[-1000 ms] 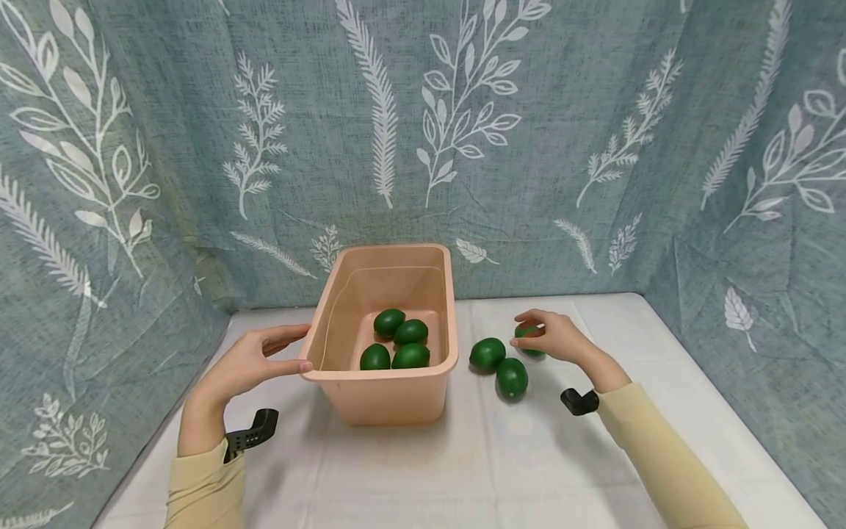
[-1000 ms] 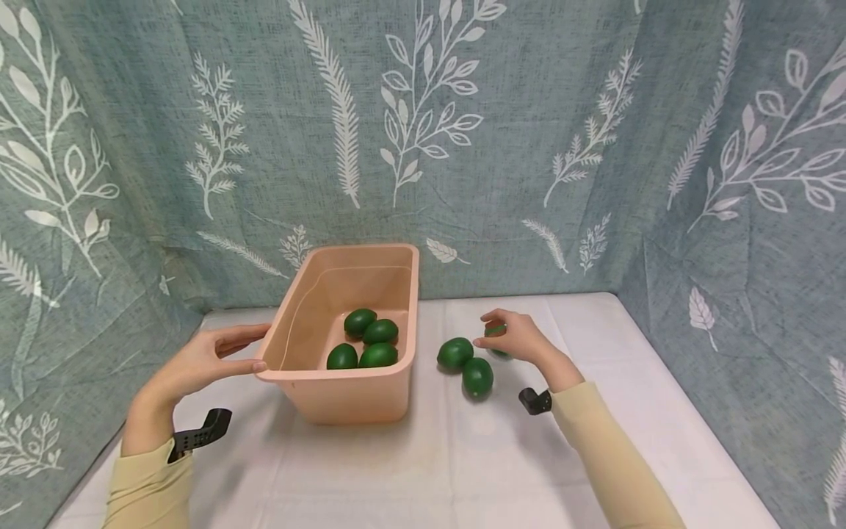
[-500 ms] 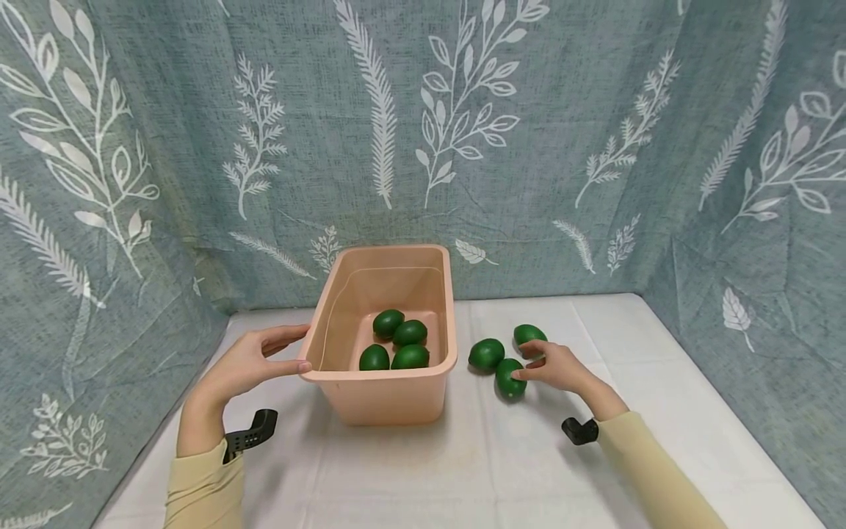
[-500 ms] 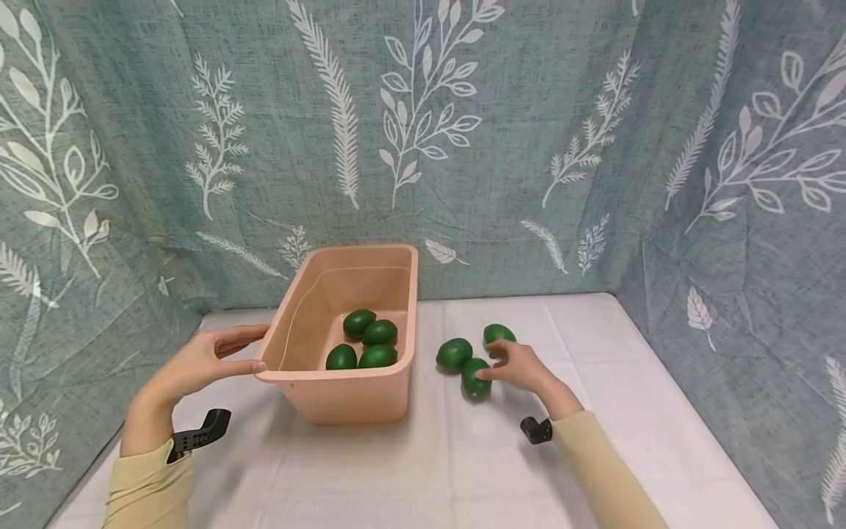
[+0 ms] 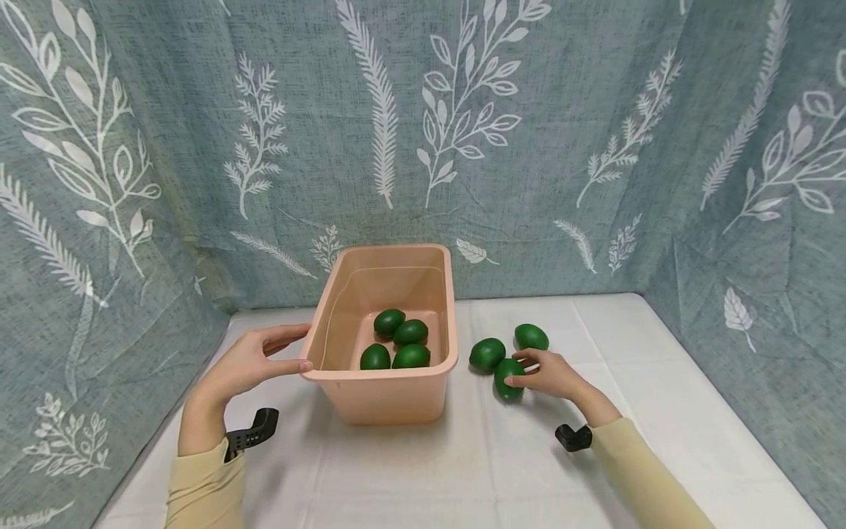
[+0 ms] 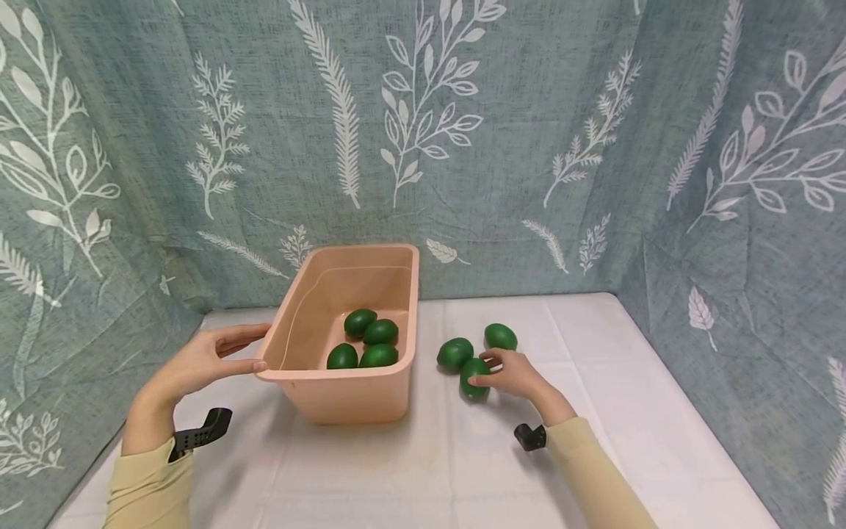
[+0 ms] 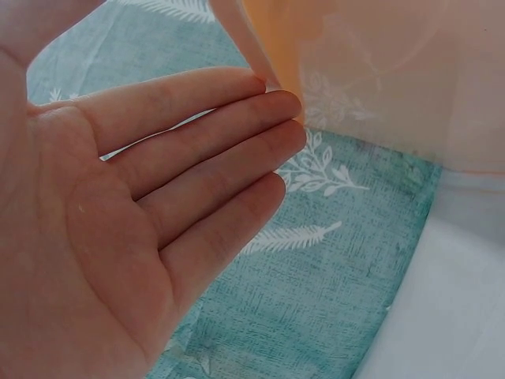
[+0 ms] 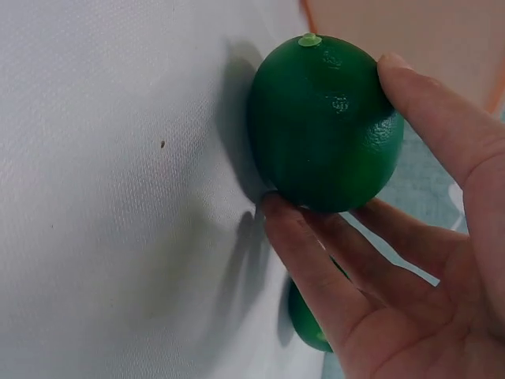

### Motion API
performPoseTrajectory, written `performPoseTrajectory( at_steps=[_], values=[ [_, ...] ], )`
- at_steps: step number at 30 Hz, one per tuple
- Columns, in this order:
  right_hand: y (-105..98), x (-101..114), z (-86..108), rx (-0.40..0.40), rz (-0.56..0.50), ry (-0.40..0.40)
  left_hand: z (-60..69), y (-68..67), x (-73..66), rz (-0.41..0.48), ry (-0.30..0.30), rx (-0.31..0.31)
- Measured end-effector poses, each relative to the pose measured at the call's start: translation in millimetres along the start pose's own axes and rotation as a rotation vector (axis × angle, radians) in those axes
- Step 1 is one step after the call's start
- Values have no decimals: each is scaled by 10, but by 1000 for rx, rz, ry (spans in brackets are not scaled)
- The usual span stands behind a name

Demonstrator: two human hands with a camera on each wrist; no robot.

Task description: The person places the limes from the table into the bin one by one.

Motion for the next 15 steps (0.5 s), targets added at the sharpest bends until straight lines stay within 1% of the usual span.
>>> performPoseTrajectory(
  at_steps=[9, 15],
  values=[
    [2, 15, 7, -27, -23, 8, 4, 3, -15, -5, -4, -6],
    [-56, 43, 41, -27, -3, -2, 8, 2, -12, -8, -10, -6]
  ],
)
Point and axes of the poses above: each hand's wrist, its own z-axis away from the middle knuckle, its own y-axis out of the palm, x = y × z, the point moved 3 cm from there along -z, towards the middle knuckle, and after that the axes turned 9 degrees about x, right-handed, at the moved point
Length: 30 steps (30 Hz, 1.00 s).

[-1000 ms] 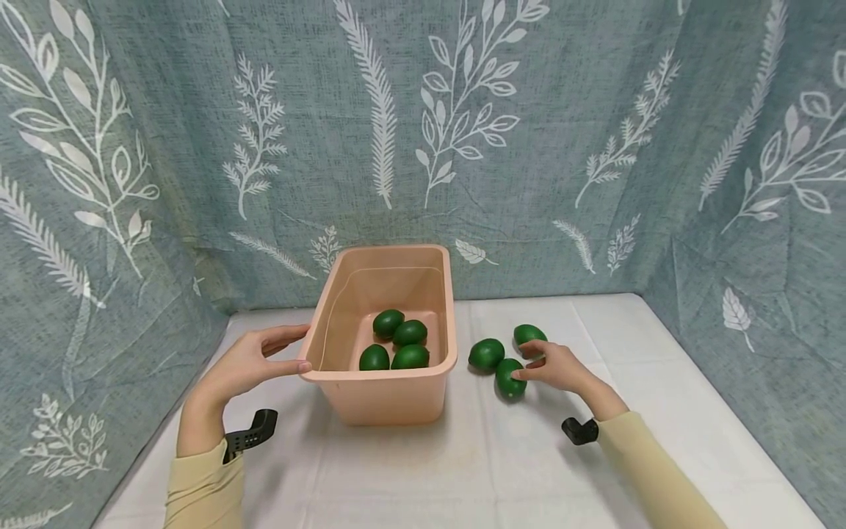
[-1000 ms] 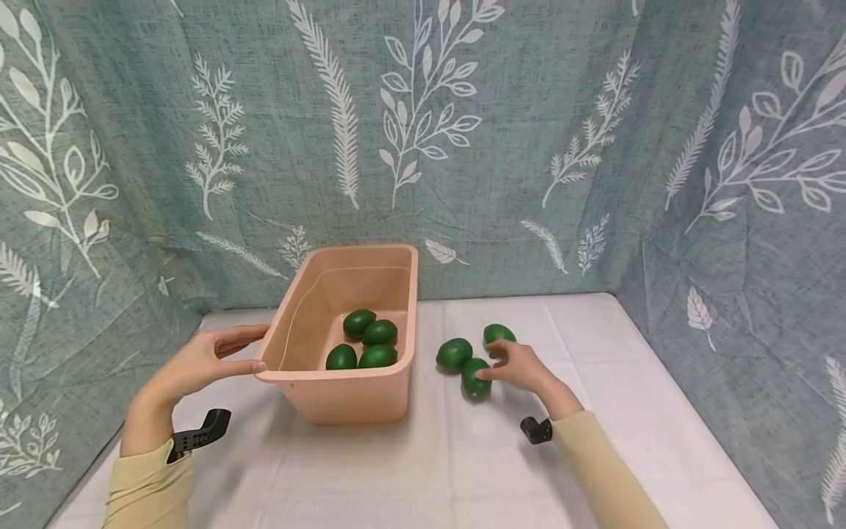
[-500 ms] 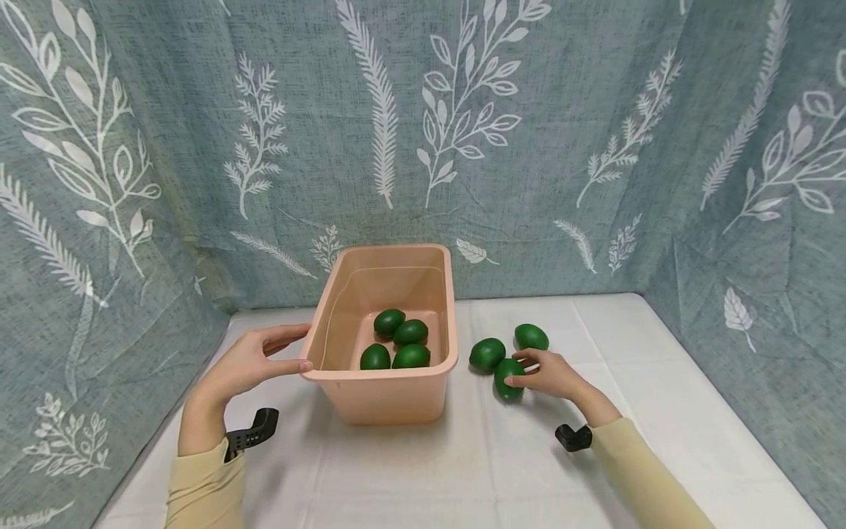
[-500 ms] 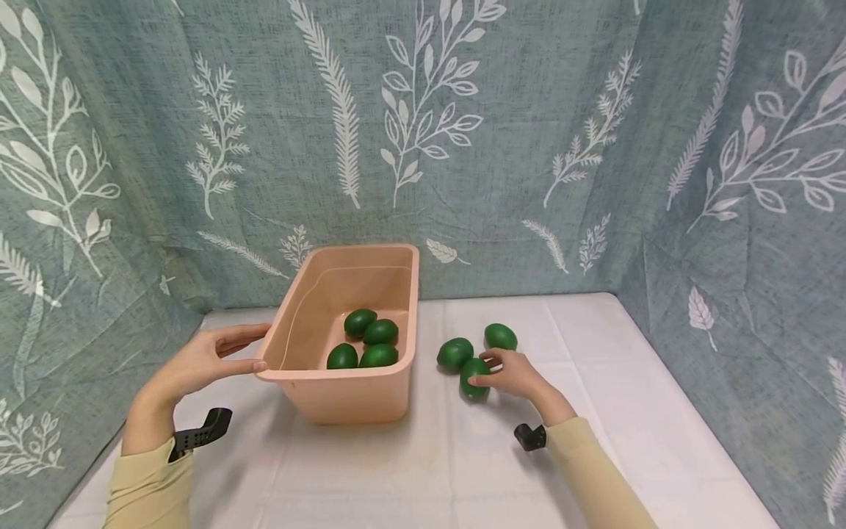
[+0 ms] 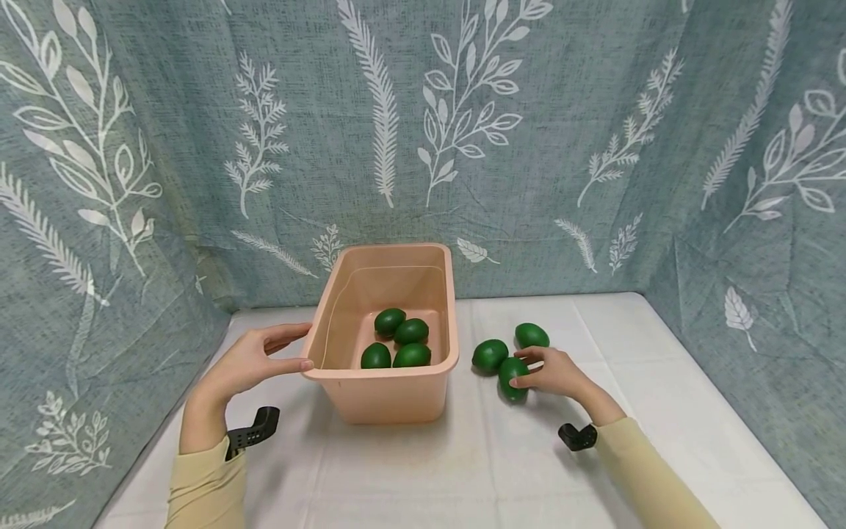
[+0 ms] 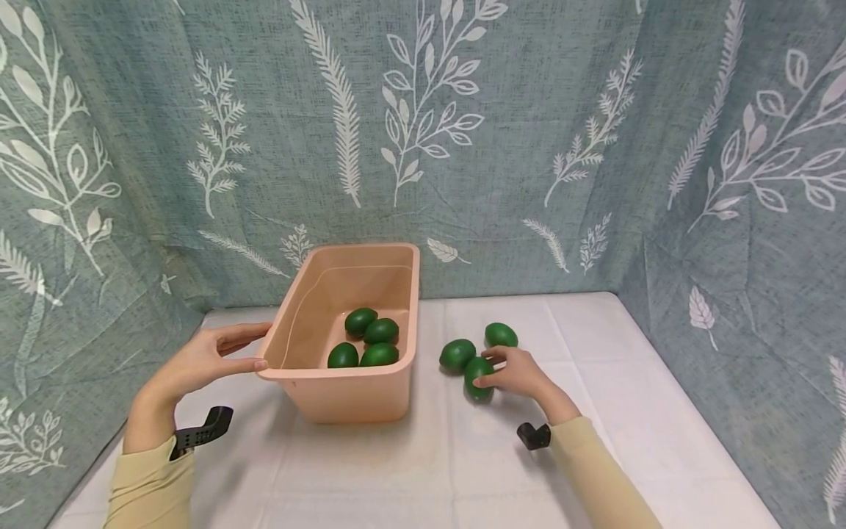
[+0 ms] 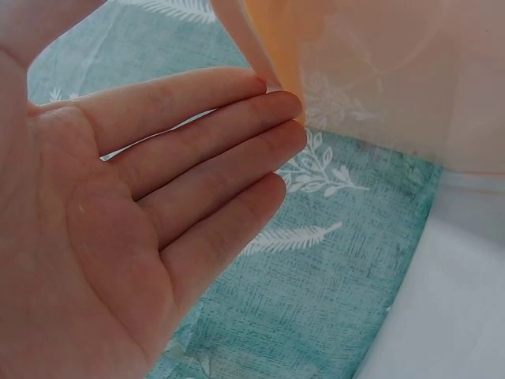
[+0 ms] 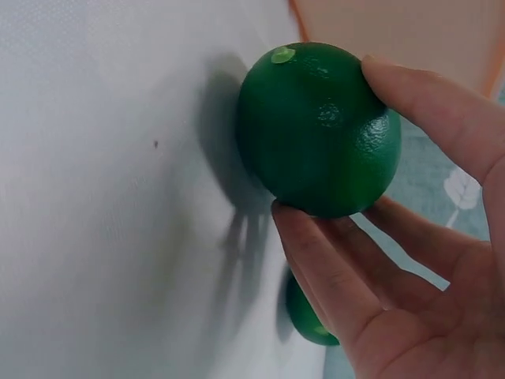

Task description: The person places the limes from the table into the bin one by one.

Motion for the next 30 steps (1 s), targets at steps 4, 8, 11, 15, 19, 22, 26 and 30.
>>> performPoseTrajectory(
  at_steps=[4, 8, 11, 15, 19, 22, 26, 30],
  values=[
    [-92, 32, 36, 10, 8, -6, -5, 6, 3, 0, -2, 4],
    [-218, 45, 49, 11, 28, -6, -5, 5, -2, -3, 1, 7],
    [-335, 84, 47, 10, 39, -7, -6, 3, -8, -3, 0, 9],
    [-502, 223, 44, 24, 48, -25, -9, 2, -15, 2, -10, 11],
    [-649, 416, 19, 37, 72, -51, -6, 4, -12, 9, -15, 9],
    [-747, 568, -13, 56, 88, -61, -4, 7, -5, 7, -15, 9],
    [-856, 767, -76, 71, 118, -73, -3, 13, 7, 4, -16, 9],
    [-925, 971, -156, 74, 157, -95, -4, 16, 13, 1, -12, 3]
  ],
)
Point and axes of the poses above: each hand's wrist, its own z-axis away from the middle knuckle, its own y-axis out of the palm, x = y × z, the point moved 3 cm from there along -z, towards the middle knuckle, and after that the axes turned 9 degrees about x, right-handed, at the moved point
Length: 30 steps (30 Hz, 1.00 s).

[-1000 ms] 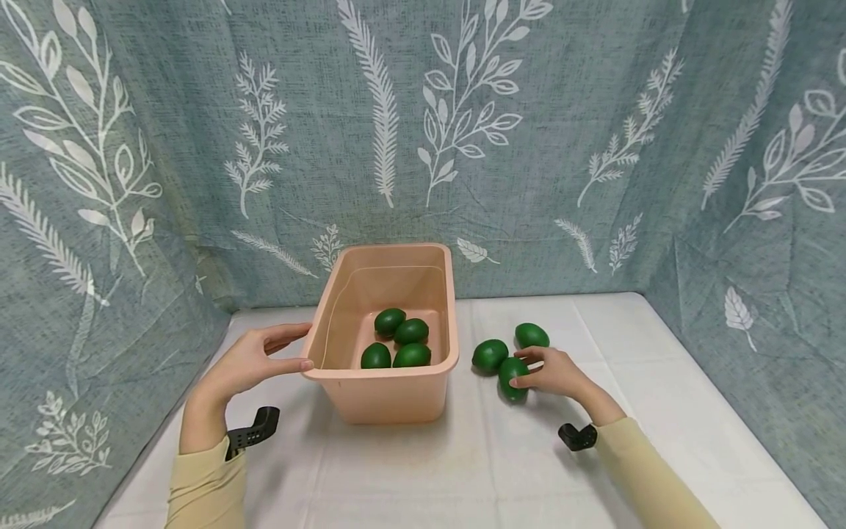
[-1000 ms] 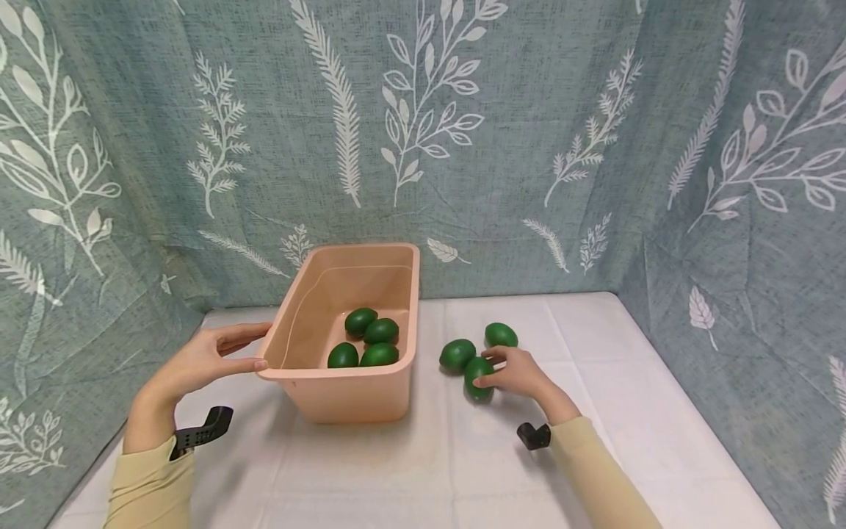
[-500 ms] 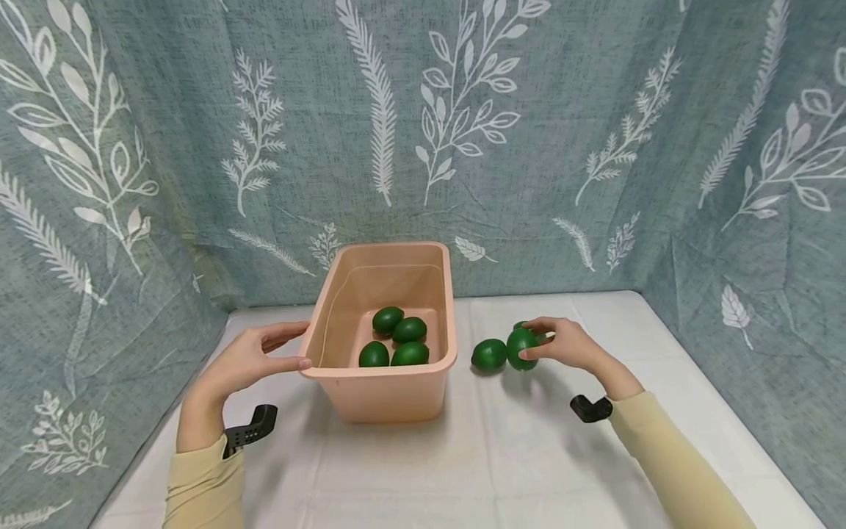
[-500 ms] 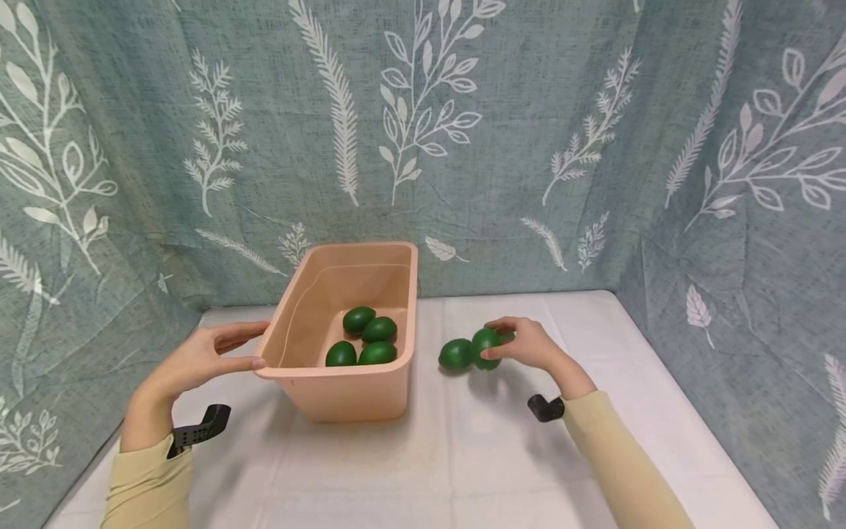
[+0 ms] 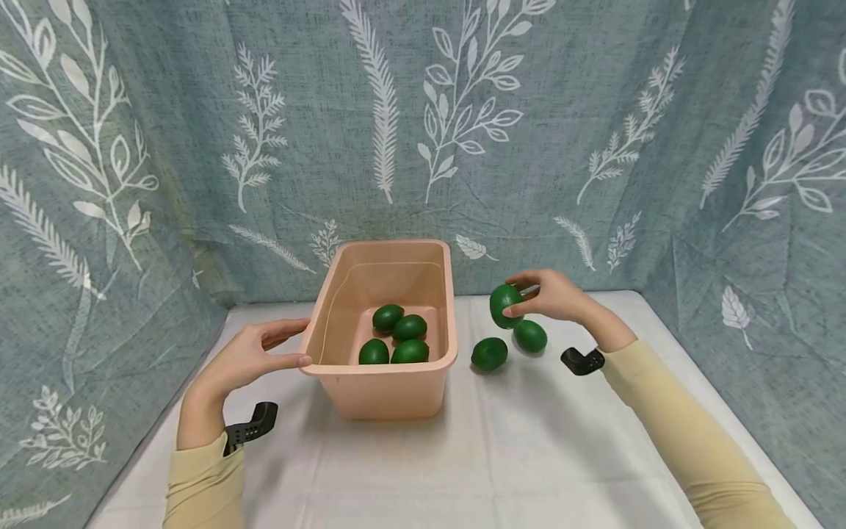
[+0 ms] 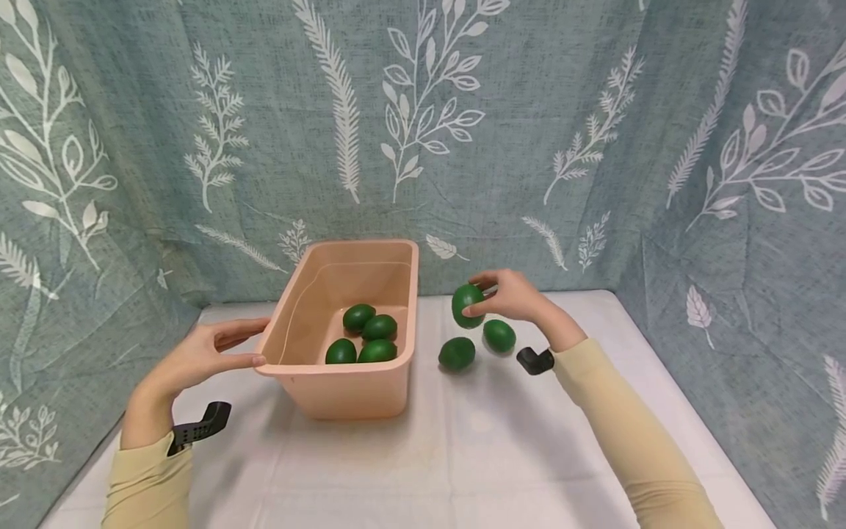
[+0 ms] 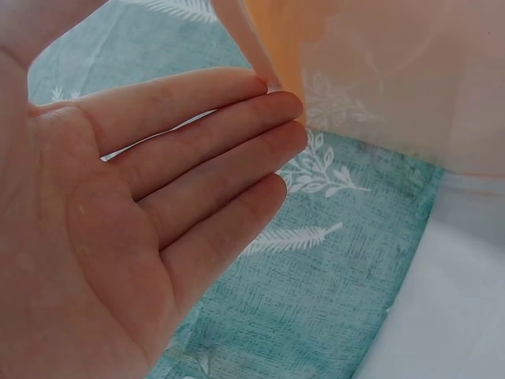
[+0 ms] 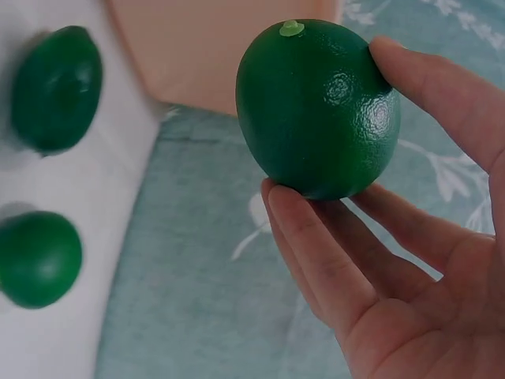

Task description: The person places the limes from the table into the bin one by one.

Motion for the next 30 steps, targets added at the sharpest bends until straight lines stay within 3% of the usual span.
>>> performPoseTrajectory(
  at_steps=[13, 22, 30],
  values=[
    [-119, 569, -314, 33, 57, -71, 5, -7, -10, 7, -4, -1],
    [-91, 817, -504, 86, 81, -83, -1, -15, -15, 18, -19, 3],
    [-15, 991, -640, 128, 37, -105, -2, -27, -19, 18, -23, 10]
  ],
)
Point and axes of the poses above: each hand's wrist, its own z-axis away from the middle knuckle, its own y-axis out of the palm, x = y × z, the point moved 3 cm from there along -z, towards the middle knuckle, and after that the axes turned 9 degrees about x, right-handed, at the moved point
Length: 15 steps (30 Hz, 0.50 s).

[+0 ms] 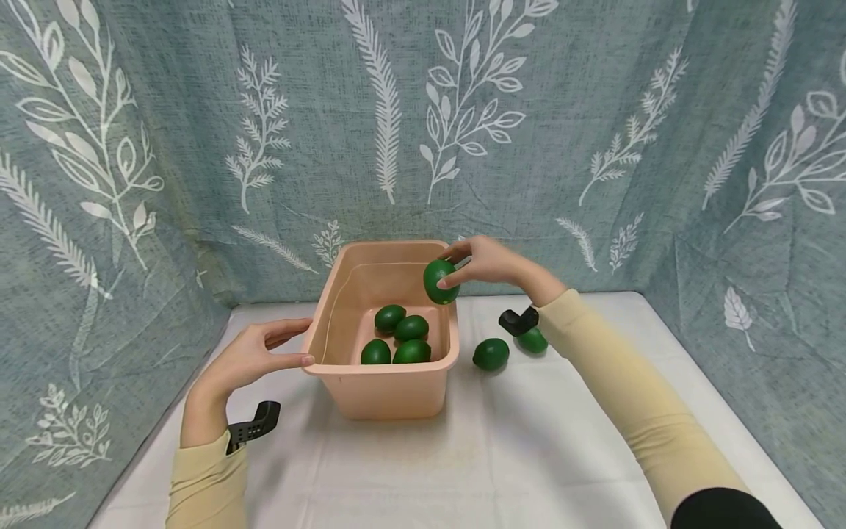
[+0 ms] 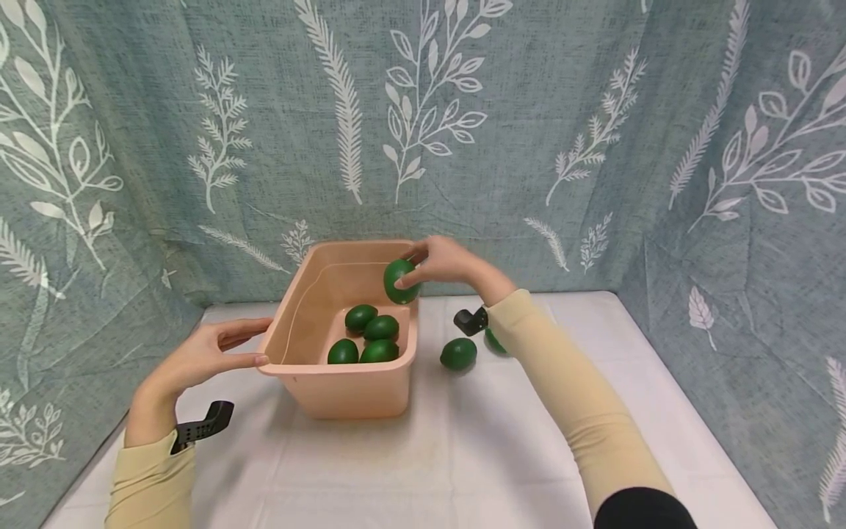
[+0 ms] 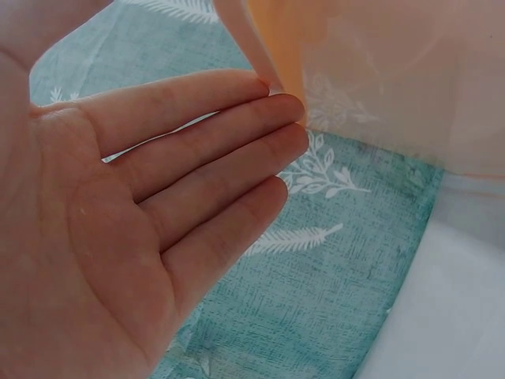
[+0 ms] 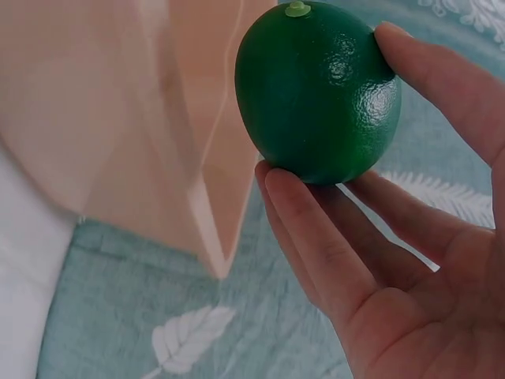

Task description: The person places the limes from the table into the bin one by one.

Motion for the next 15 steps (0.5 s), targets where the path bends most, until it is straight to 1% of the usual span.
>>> performPoseTrajectory(
  at_steps=[8, 12, 15],
  values=[
    [128, 129, -188, 12, -34, -45, 5, 3, -7, 1, -3, 3],
    [166, 206, -260, -21, -69, -78, 4, 0, -6, -5, -2, 2],
    [154, 231, -264, -51, -85, -82, 4, -1, -8, -4, -2, 4]
  ],
)
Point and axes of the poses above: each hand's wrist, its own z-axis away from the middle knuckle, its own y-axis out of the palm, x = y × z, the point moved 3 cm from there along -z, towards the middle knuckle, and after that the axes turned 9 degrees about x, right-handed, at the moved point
